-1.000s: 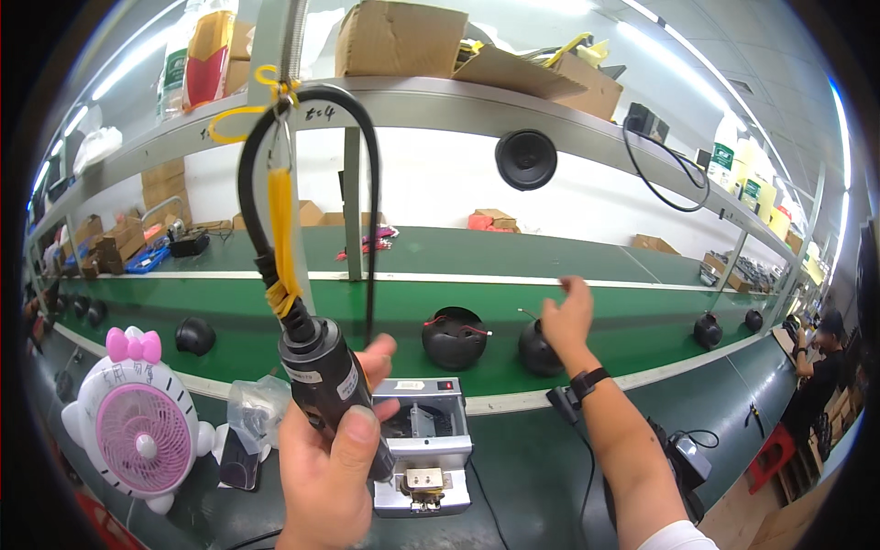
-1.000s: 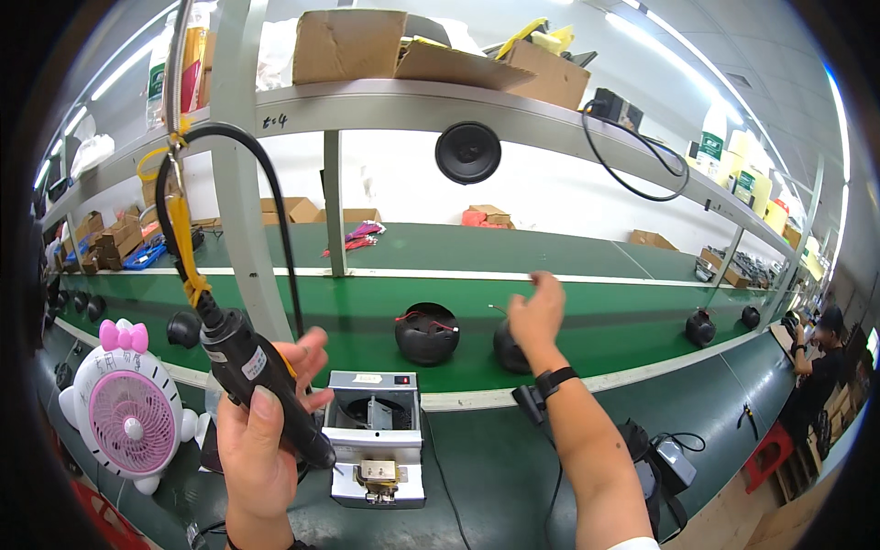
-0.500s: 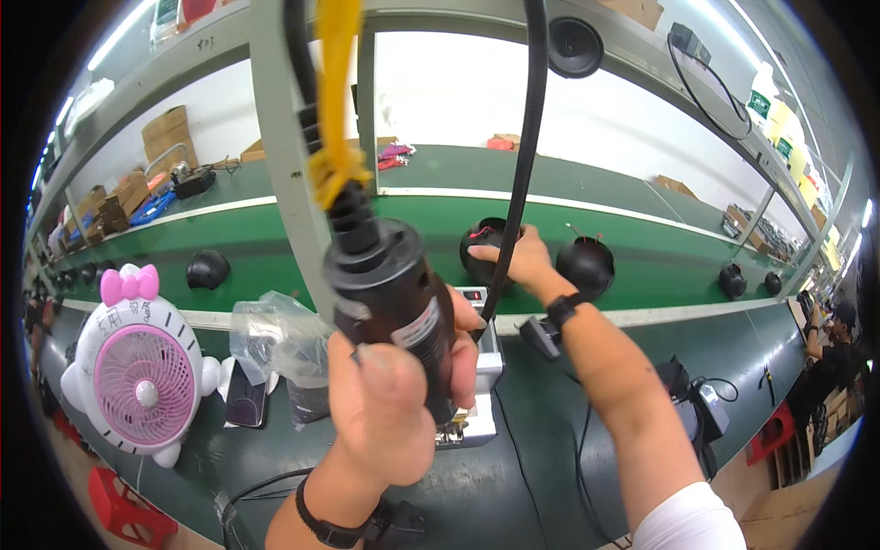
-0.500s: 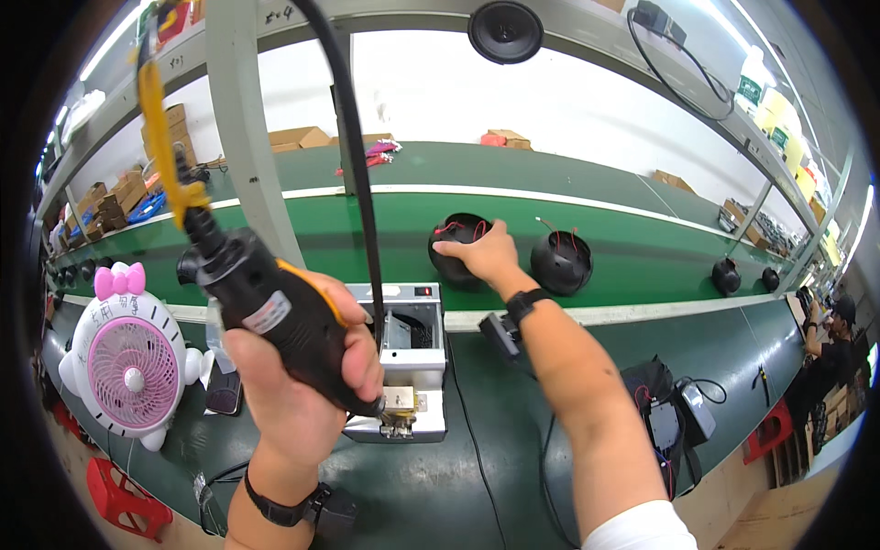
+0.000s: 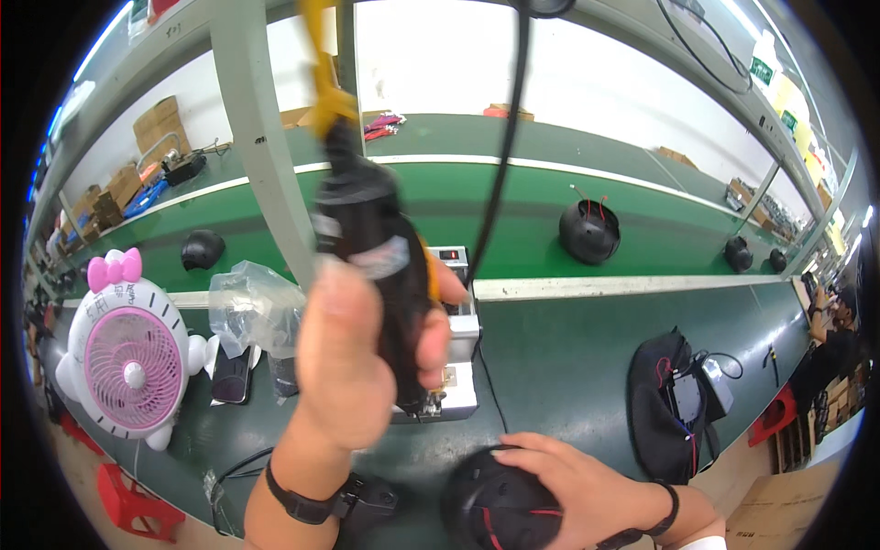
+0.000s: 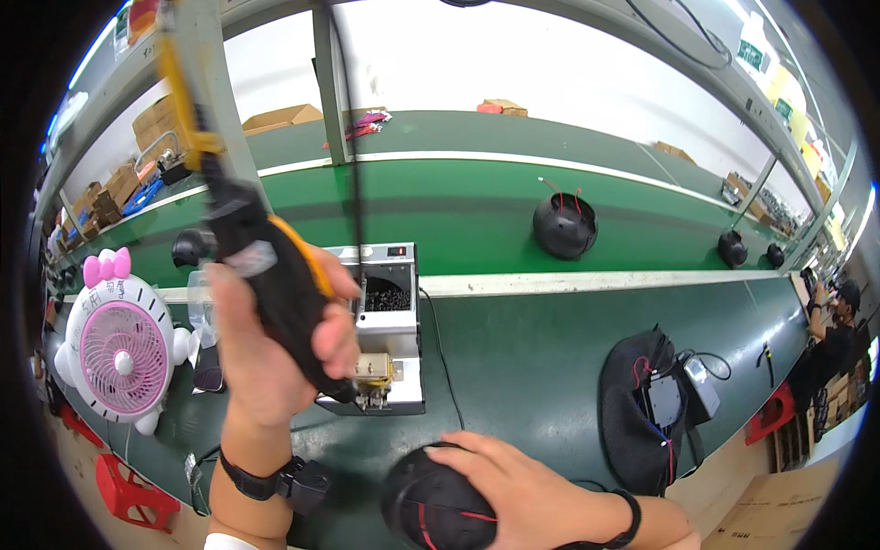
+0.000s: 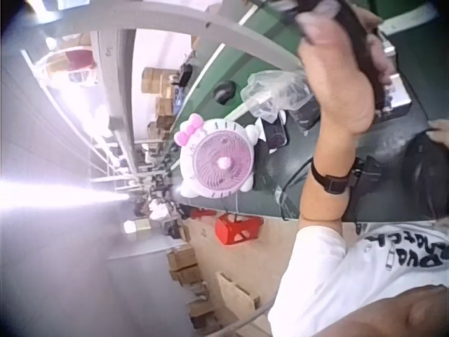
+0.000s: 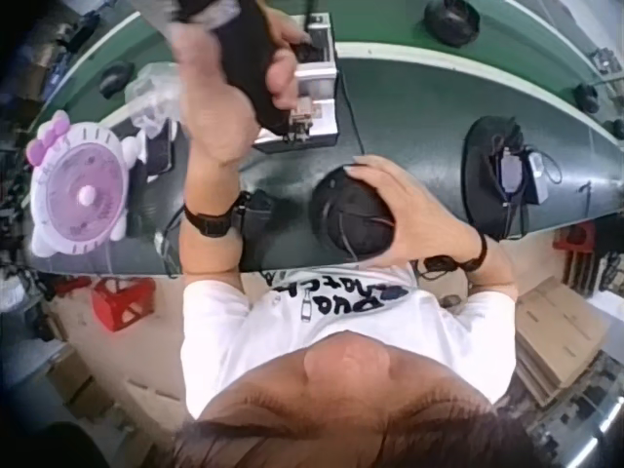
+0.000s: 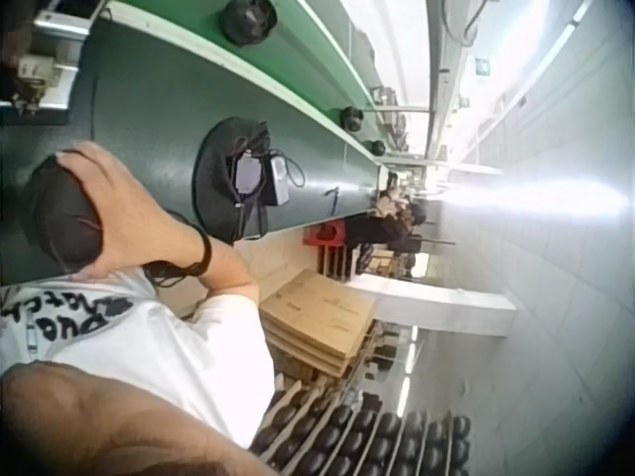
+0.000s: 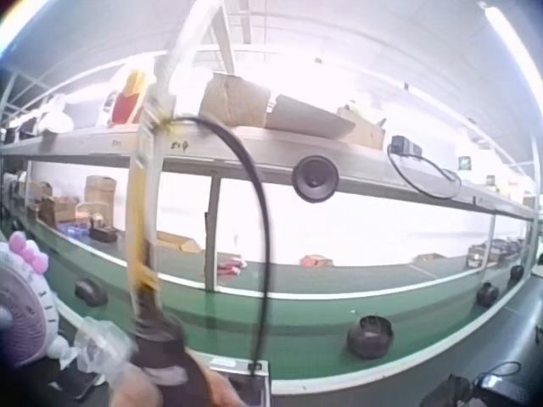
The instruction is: The recorder uses an electric screwdriver and a jig to assemble black plastic housings, likely for electronic components.
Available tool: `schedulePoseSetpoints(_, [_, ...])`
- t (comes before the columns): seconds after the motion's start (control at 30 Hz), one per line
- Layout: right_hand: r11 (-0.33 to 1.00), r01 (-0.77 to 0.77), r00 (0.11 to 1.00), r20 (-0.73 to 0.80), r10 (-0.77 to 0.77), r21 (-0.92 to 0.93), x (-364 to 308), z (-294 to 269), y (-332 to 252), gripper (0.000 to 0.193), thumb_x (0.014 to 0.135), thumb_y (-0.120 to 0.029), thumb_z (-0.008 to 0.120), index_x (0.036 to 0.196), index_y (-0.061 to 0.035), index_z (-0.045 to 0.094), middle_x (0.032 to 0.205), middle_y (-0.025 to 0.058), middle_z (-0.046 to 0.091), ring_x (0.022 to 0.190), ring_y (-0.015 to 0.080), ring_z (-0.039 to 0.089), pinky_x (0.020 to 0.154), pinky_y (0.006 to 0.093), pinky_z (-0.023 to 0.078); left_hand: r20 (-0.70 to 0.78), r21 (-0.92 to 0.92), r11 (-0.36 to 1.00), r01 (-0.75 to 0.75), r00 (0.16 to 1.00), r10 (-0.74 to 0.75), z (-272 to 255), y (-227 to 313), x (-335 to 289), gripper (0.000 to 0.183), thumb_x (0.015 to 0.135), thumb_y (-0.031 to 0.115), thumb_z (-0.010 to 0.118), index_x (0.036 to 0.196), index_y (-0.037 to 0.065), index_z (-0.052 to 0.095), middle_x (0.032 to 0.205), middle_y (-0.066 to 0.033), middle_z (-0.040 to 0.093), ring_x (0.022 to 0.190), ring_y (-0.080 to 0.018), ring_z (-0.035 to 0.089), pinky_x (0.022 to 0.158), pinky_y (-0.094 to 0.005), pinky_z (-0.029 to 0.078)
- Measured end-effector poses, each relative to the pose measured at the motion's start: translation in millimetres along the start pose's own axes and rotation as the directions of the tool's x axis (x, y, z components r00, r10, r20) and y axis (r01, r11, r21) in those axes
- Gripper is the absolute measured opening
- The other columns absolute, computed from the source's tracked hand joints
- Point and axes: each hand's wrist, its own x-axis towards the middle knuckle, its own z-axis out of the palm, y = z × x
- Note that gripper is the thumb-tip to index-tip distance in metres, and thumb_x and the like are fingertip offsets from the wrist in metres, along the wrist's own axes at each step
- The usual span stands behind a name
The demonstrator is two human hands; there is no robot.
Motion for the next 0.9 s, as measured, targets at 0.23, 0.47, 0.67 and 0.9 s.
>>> schedulePoseSetpoints(0.23, [0.869, 0.448, 0.893, 0.136, -0.428, -0.209, 15, 7, 22, 0.066, 0.071, -0.033, 0.080, 0.132, -0.0175, 0.059, 0.150, 0.0068, 0.048, 0.141, 0.0391, 0.040, 0.116, 0.0606, 0.025, -0.160, -0.056, 0.979, -0.197, 0.969, 0.186, 20, 46, -21, 0.089, 0.082, 0.091, 0.031, 0.099, 0.007, 0.052, 0.051, 0.0027, 0.044, 0.039, -0.0099, 0.042, 0.040, -0.0261, 0.038])
schedulePoseSetpoints(0.47, [0.766, 0.044, 0.957, -0.247, 0.152, 0.641, 12, 41, 50, 0.090, 0.059, -0.032, 0.097, 0.128, -0.0032, 0.048, 0.139, 0.0188, 0.051, 0.134, 0.0305, 0.048, 0.114, 0.0436, 0.034, 0.256, -0.054, 0.974, -0.222, 0.939, 0.228, 28, 62, -38, 0.062, 0.096, 0.069, 0.037, 0.113, 0.010, 0.046, 0.058, -0.0009, 0.046, 0.044, -0.0181, 0.047, 0.047, -0.0402, 0.044])
schedulePoseSetpoints(0.67, [0.691, -0.233, 0.964, 0.071, 0.255, 0.685, 4, 29, 57, 0.121, 0.062, -0.035, 0.096, 0.150, -0.0039, 0.018, 0.142, 0.0262, 0.044, 0.135, 0.0336, 0.046, 0.112, 0.0406, 0.037, 0.406, -0.096, 0.986, -0.134, 0.900, 0.162, 51, 32, -22, 0.053, 0.097, 0.062, 0.042, 0.107, 0.010, 0.045, 0.061, -0.0055, 0.054, 0.045, -0.0228, 0.051, 0.047, -0.0402, 0.045])
schedulePoseSetpoints(0.9, [0.654, -0.172, 0.964, -0.012, 0.267, 0.736, 8, 36, 35, 0.117, 0.052, -0.037, 0.098, 0.142, 0.0008, 0.034, 0.135, 0.0212, 0.049, 0.129, 0.0343, 0.049, 0.107, 0.0390, 0.041, 0.793, -0.215, 0.964, 0.156, 0.604, 0.079, 31, 19, 12, 0.050, 0.102, 0.040, 0.047, 0.133, 0.001, 0.043, 0.081, -0.0153, 0.061, 0.062, -0.0282, 0.056, 0.065, -0.0454, 0.047])
